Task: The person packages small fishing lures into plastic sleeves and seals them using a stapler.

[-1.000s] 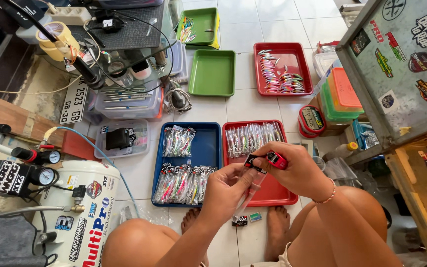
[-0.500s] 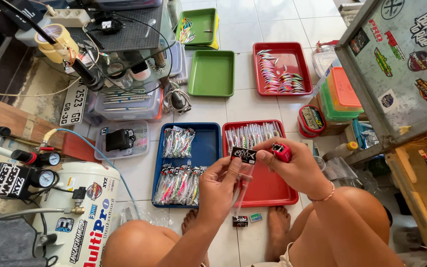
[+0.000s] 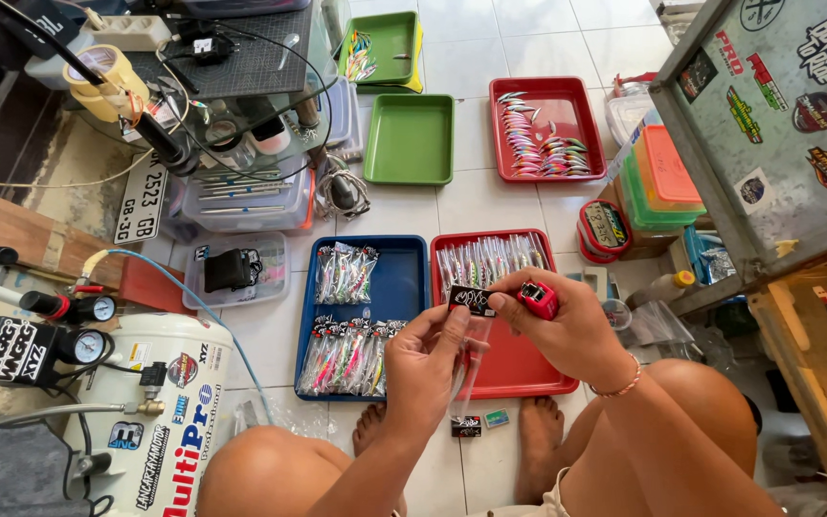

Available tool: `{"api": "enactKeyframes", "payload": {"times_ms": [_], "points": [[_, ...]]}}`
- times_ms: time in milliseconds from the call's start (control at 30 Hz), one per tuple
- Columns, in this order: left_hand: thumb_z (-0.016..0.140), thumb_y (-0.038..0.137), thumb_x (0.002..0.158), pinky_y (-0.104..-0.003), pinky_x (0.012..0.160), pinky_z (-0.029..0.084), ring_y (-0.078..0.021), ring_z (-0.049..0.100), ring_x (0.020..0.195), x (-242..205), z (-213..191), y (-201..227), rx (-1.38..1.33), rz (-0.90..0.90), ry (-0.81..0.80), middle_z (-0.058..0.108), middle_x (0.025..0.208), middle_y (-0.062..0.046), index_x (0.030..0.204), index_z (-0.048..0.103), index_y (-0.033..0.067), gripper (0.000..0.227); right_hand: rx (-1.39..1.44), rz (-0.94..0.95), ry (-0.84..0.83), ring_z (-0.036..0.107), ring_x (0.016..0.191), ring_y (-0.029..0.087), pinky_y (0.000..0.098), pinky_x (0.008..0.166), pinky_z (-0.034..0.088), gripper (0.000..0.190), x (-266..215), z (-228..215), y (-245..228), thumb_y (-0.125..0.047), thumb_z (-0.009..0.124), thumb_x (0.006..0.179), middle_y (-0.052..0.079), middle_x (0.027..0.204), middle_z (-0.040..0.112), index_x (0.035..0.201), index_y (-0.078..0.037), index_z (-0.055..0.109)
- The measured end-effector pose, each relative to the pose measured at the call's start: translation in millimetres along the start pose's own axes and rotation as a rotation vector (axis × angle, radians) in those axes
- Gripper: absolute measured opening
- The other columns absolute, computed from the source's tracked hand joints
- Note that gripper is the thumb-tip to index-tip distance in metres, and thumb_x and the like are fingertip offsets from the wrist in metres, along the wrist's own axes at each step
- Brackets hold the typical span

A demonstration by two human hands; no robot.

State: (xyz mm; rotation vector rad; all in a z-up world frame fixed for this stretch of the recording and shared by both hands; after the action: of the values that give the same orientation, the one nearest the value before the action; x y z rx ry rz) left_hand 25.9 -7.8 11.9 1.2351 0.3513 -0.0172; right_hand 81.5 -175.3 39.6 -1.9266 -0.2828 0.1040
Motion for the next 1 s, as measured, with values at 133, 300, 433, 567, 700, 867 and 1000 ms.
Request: {"api": "enactKeyframes", "payload": {"times_ms": [133,300,433,567,700,867,1000], "points": [[0.068,0.023,0.096,-0.029,0.056,0.062,-0.0192,0.077,0.067,-1,1,2,0.016,-0.027,0.015,0.085,0.095,-0.012,0.101,0.080,0.0006,0.025,0.032,0.025,-0.001,0.050,0.055,0.007,0.0201,0.052,0.043,0.014,-1,1,-3,-0.024,0.077,0.092,0.000,0.060,0.062,0.094,-0.010,0.076],[0.066,0.023,0.097,-0.028,0.053,0.061,-0.0192,0.078,0.067,-1,1,2,0.022,-0.012,0.004,0.084,0.094,-0.013,0.101,0.079,0.0000,0.026,0.004,0.023,-0.006,0.045,0.054,0.006,0.0199,0.050,0.039,0.012,-1,1,-2,-0.024,0.077,0.092,-0.002,0.057,0.057,0.094,-0.011,0.076],[0.066,0.024,0.098,-0.030,0.056,0.062,-0.0203,0.078,0.066,0,0,-1,0.040,-0.008,0.013,0.083,0.092,-0.012,0.100,0.079,0.0008,0.027,-0.045,-0.010,0.011,0.031,0.052,0.006,0.0203,0.048,0.028,0.008,-2,2,0,-0.022,0.078,0.093,-0.006,0.055,0.042,0.093,-0.014,0.076],[0.066,0.026,0.097,-0.030,0.060,0.063,-0.0199,0.077,0.063,0,0,0,0.065,0.030,0.021,0.084,0.091,-0.012,0.097,0.077,0.0033,0.026,-0.044,-0.005,0.041,0.037,0.054,0.006,0.0205,0.051,0.034,0.012,-2,3,2,-0.025,0.077,0.092,-0.005,0.059,0.050,0.092,-0.013,0.076],[0.065,0.027,0.097,-0.030,0.062,0.065,-0.0198,0.079,0.063,-2,0,0,0.121,0.114,0.009,0.084,0.090,-0.010,0.102,0.077,0.0058,0.025,0.081,-0.008,0.056,0.059,0.058,0.007,0.0205,0.057,0.052,0.019,-2,11,10,-0.022,0.082,0.086,0.002,0.067,0.068,0.093,-0.007,0.073],[0.064,0.028,0.099,-0.030,0.044,0.056,-0.0192,0.077,0.062,-3,0,-4,0.102,0.077,0.021,0.082,0.088,-0.009,0.098,0.075,0.0056,0.025,-0.019,-0.020,0.090,0.045,0.060,0.008,0.0224,0.055,0.041,0.018,-4,11,8,-0.027,0.081,0.088,-0.004,0.067,0.061,0.087,-0.012,0.071],[0.064,0.027,0.098,-0.029,0.062,0.064,-0.0183,0.079,0.065,-5,1,3,0.140,0.133,-0.001,0.083,0.092,-0.008,0.101,0.077,0.0065,0.025,0.051,0.056,0.067,0.053,0.059,0.007,0.0210,0.055,0.046,0.018,-3,11,9,-0.024,0.082,0.087,0.000,0.066,0.065,0.089,-0.009,0.072]]}}
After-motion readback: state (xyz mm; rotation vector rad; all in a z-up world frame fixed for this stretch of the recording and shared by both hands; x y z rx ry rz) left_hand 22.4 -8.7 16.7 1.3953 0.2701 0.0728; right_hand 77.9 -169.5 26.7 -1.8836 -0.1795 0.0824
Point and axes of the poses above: each hand's wrist, its own x-axis towards the middle knuckle, its own z-axis out of the palm, y = z × x, the point moved 5 cm from there along x, towards the middle knuckle
